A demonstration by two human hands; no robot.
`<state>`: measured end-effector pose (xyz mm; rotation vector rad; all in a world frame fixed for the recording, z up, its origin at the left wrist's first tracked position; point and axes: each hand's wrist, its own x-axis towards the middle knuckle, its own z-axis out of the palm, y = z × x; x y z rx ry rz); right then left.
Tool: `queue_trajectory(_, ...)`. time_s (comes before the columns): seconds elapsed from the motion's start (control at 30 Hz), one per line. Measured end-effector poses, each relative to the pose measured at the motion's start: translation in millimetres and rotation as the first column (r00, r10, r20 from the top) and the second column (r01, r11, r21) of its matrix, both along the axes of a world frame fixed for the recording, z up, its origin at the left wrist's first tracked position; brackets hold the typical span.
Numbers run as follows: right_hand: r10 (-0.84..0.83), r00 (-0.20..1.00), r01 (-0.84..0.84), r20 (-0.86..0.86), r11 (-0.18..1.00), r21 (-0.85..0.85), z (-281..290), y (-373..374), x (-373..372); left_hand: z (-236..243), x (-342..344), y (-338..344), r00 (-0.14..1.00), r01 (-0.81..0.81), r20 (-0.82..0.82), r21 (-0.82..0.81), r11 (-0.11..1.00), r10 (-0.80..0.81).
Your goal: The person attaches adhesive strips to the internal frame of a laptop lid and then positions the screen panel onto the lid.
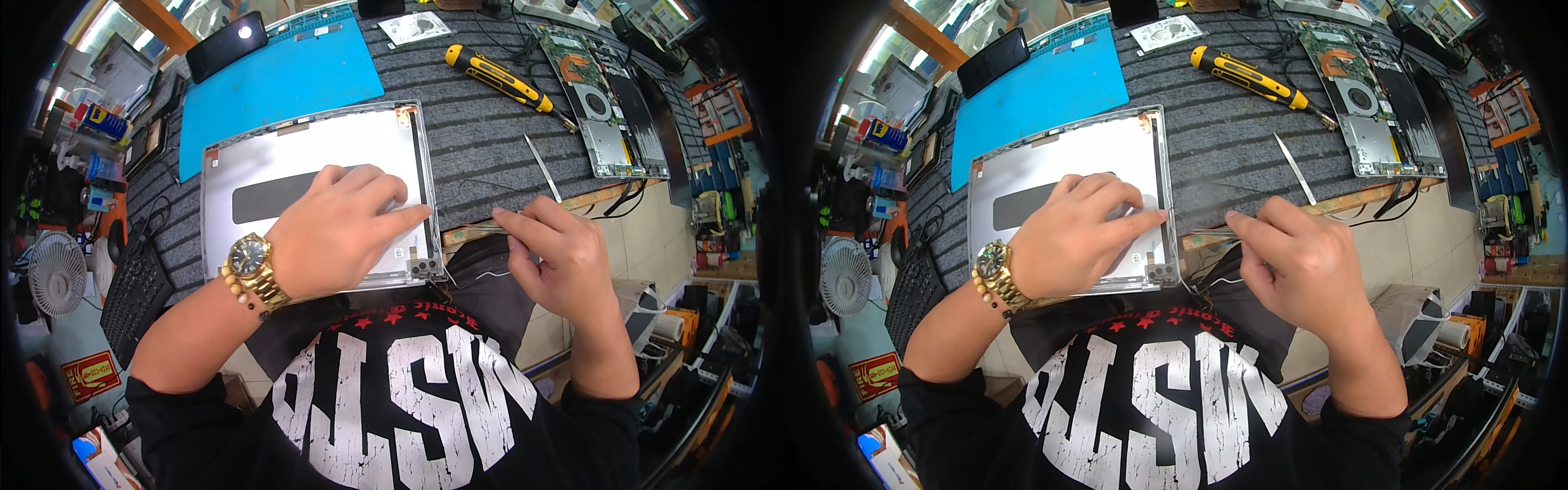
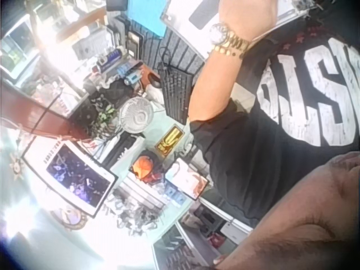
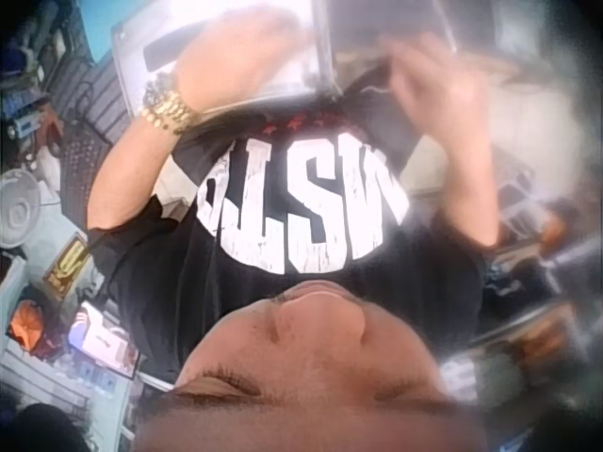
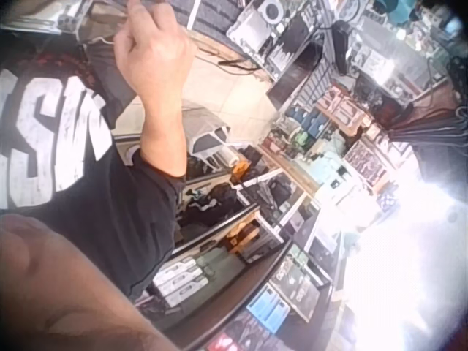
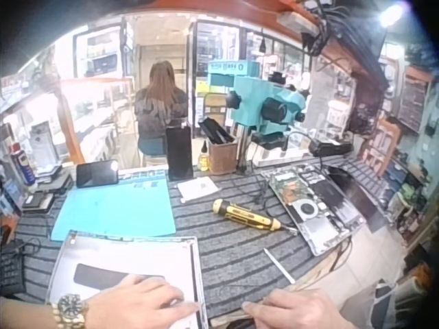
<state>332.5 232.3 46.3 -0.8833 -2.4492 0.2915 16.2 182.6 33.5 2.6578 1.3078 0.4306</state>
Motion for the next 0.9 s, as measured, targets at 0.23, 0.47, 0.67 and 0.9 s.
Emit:
queue_trajectory(0.23,-0.026,0.997,0.025,-0.067,1.0,-0.02,0,2,10,0,-1,1,0.999,0.005,-0.033,0.005,1.0,-0.005)
queue_trajectory(0.47,-0.137,0.976,0.121,-0.17,0.987,-0.103,4,0,22,-5,-8,3,0.993,0.004,0.116,-0.086,0.996,0.006)
queue_trajectory(0.67,-0.167,0.965,0.141,-0.203,0.98,-0.139,4,-7,23,-16,4,2,0.99,-0.058,-0.12,0.111,0.992,0.071)
queue_trajectory(0.9,-0.2,0.95,0.173,-0.241,0.976,-0.129,7,-13,29,-8,-4,9,0.998,-0.056,-0.006,-0.006,0.998,0.056)
